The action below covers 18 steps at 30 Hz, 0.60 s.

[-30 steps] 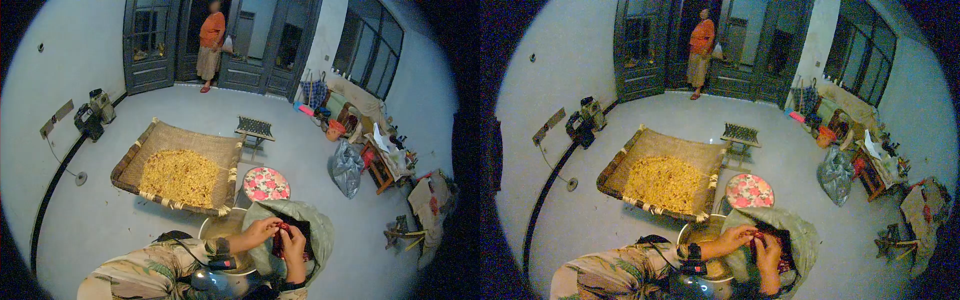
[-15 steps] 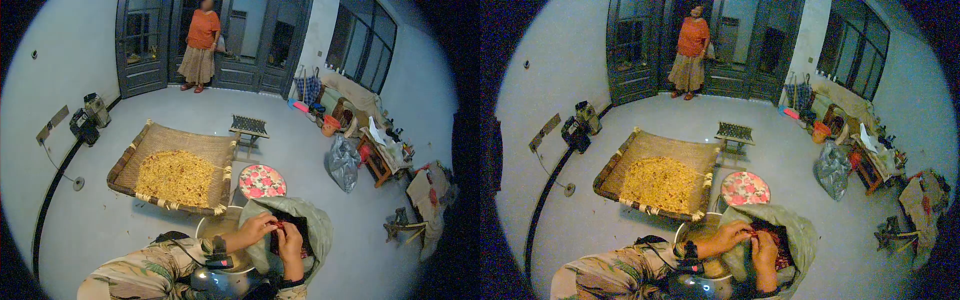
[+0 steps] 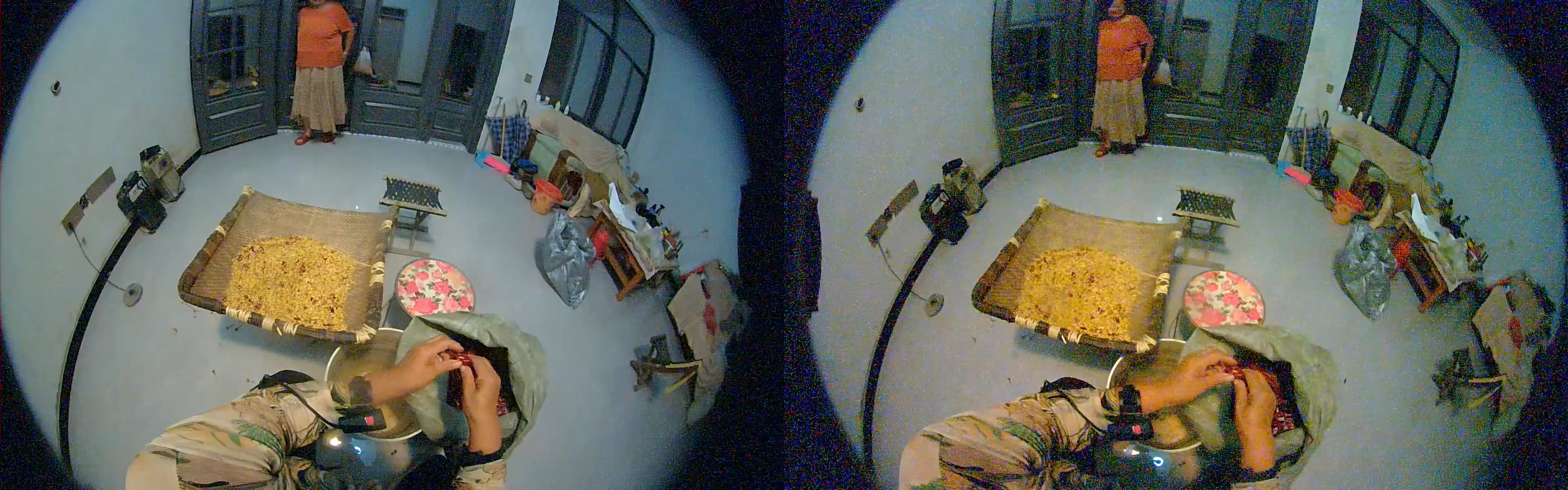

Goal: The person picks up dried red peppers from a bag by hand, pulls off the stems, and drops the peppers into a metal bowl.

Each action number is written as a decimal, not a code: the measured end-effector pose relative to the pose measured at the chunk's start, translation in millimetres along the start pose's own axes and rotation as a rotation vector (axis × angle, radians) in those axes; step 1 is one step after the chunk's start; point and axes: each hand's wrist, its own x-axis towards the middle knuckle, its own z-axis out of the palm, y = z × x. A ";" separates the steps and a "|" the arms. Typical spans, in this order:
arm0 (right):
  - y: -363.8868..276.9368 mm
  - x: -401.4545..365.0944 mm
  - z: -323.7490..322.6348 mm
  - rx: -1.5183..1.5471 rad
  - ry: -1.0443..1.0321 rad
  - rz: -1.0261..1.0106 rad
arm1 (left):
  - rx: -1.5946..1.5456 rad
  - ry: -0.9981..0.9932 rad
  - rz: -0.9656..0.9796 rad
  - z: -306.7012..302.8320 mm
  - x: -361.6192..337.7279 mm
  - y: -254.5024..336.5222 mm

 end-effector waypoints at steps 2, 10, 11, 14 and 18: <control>0.2 0.7 -0.3 -0.003 -0.006 0.008 | -0.038 0.006 0.004 2.4 1.2 -3.1; -9.9 6.0 -4.9 0.085 0.098 0.188 | -0.382 0.108 -0.167 7.5 2.2 -6.0; -17.6 8.8 -10.1 0.046 0.143 0.172 | -0.308 0.118 -0.187 3.3 3.5 1.9; -12.1 6.9 -12.1 0.066 0.177 0.141 | -0.205 0.076 -0.237 -0.4 6.5 7.9; -9.3 5.1 -3.3 0.222 0.128 0.134 | -0.132 0.121 -0.223 2.1 6.9 18.6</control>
